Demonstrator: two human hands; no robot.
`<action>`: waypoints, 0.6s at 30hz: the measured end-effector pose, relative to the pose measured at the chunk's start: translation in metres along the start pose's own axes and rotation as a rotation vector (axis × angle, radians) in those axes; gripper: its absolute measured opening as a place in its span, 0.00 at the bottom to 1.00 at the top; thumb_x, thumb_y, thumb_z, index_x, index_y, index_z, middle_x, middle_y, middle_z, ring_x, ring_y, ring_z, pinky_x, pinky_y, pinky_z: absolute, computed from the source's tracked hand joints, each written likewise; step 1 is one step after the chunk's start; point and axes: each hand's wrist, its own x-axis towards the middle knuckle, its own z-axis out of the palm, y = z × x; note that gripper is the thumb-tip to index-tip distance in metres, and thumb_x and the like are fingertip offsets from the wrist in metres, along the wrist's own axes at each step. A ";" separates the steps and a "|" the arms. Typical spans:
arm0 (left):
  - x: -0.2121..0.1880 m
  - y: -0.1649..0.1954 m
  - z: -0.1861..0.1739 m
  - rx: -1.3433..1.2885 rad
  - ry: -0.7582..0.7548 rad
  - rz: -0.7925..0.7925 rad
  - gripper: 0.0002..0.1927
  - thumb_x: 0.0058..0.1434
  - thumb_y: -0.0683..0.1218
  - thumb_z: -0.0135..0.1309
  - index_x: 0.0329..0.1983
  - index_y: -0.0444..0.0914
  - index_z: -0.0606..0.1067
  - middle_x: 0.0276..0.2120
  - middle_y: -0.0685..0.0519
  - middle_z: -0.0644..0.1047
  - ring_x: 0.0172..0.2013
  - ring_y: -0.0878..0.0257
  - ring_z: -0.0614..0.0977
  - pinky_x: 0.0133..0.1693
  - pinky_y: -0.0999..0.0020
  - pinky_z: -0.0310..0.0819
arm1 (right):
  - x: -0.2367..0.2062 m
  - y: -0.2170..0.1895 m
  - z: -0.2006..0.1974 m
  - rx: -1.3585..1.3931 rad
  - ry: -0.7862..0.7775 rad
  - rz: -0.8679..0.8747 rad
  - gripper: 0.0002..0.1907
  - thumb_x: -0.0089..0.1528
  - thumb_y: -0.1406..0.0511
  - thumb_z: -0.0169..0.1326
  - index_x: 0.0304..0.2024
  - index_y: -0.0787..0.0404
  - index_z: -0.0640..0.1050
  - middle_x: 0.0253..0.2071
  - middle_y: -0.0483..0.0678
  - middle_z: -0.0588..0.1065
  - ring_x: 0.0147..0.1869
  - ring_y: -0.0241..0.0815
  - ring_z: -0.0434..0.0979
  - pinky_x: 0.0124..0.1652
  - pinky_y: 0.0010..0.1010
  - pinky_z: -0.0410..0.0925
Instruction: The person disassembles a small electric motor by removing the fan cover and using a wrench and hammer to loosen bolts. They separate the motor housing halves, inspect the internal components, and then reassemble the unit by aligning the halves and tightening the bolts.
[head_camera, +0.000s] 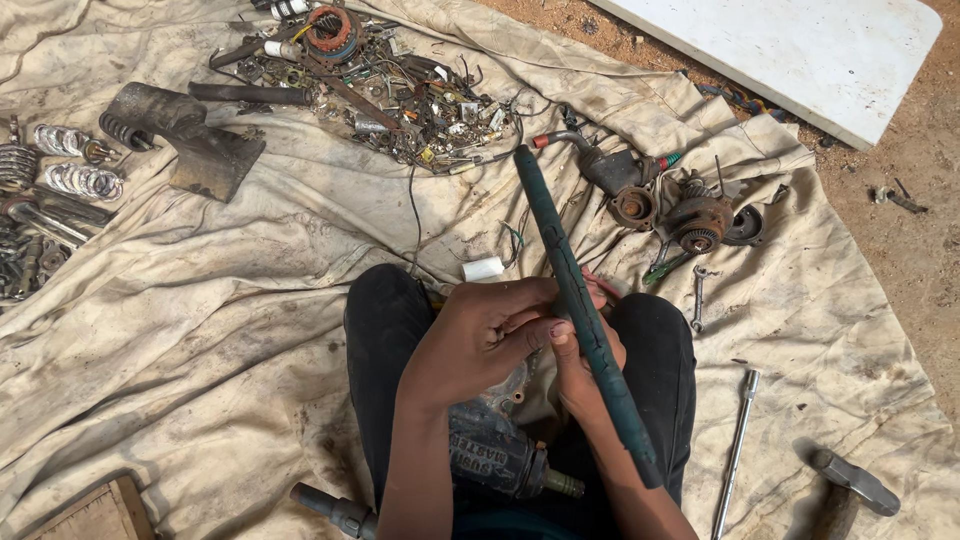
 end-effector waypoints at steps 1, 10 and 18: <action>-0.001 -0.006 0.004 0.016 0.068 -0.040 0.15 0.65 0.45 0.64 0.54 0.37 0.80 0.39 0.53 0.81 0.39 0.69 0.82 0.41 0.67 0.79 | 0.000 0.001 0.000 0.079 -0.006 -0.035 0.11 0.69 0.64 0.60 0.49 0.66 0.77 0.33 0.44 0.73 0.35 0.28 0.71 0.39 0.19 0.66; 0.024 0.003 0.041 0.235 0.352 -0.058 0.21 0.54 0.48 0.71 0.40 0.32 0.72 0.30 0.51 0.77 0.35 0.65 0.77 0.38 0.65 0.75 | 0.001 -0.013 0.018 0.261 0.084 -0.114 0.17 0.65 0.69 0.61 0.53 0.68 0.71 0.44 0.46 0.75 0.46 0.31 0.77 0.45 0.21 0.72; 0.006 0.008 0.023 0.092 0.139 -0.190 0.18 0.69 0.47 0.54 0.59 0.36 0.76 0.40 0.52 0.83 0.41 0.68 0.86 0.44 0.71 0.84 | 0.013 -0.005 0.001 0.174 -0.065 -0.131 0.11 0.67 0.69 0.58 0.50 0.70 0.78 0.31 0.43 0.76 0.29 0.27 0.66 0.30 0.22 0.59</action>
